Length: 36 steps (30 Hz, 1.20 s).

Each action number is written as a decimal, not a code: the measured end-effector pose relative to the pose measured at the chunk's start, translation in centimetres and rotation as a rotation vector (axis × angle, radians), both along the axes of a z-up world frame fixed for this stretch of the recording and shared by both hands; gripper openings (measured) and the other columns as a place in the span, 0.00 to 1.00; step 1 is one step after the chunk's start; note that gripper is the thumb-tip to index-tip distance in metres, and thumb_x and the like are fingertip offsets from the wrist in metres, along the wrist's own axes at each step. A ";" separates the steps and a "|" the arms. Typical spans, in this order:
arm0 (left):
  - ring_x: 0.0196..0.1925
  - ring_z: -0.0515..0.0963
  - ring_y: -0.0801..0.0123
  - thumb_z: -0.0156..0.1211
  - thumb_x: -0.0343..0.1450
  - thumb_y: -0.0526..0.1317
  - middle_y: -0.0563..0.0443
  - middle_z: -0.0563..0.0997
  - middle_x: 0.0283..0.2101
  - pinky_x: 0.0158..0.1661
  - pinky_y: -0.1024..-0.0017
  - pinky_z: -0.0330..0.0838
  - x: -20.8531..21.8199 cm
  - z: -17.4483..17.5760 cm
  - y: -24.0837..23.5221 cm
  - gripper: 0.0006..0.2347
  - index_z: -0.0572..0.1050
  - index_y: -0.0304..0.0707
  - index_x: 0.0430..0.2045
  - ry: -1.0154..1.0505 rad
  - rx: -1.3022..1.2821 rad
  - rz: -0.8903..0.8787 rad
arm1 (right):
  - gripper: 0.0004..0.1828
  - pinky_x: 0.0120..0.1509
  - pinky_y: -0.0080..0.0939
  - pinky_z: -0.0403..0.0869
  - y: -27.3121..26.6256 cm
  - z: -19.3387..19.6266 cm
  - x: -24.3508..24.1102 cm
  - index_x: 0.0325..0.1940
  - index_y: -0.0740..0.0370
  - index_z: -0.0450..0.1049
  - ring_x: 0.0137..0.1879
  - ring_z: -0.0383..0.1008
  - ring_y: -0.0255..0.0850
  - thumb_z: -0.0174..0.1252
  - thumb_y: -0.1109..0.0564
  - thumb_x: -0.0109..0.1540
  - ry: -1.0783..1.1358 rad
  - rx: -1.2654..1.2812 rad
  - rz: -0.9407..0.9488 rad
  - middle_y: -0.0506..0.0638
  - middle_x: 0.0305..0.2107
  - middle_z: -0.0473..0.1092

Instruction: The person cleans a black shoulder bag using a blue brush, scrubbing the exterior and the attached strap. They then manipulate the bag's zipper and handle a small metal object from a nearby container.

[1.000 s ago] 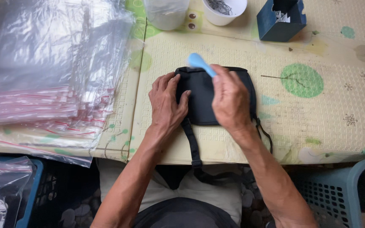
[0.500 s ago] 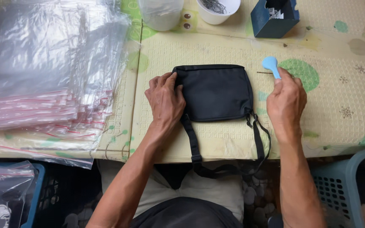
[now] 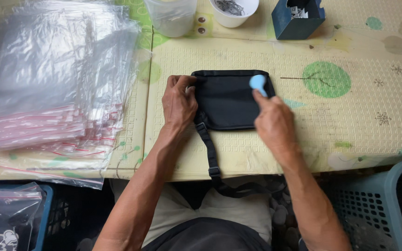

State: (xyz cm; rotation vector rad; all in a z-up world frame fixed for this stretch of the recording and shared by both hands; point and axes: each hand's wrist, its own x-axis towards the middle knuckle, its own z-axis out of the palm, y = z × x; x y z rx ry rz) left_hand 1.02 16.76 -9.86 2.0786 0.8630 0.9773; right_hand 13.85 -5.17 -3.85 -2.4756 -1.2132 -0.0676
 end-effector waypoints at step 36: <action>0.47 0.82 0.40 0.55 0.74 0.32 0.48 0.72 0.48 0.42 0.49 0.80 0.2 -0.4 -0.2 0.06 0.80 0.44 0.37 0.001 0.117 0.007 | 0.32 0.21 0.38 0.67 -5.3 1.2 -4.2 0.80 0.63 0.60 0.20 0.64 0.39 0.45 0.69 0.69 0.047 0.013 -0.176 0.61 0.28 0.69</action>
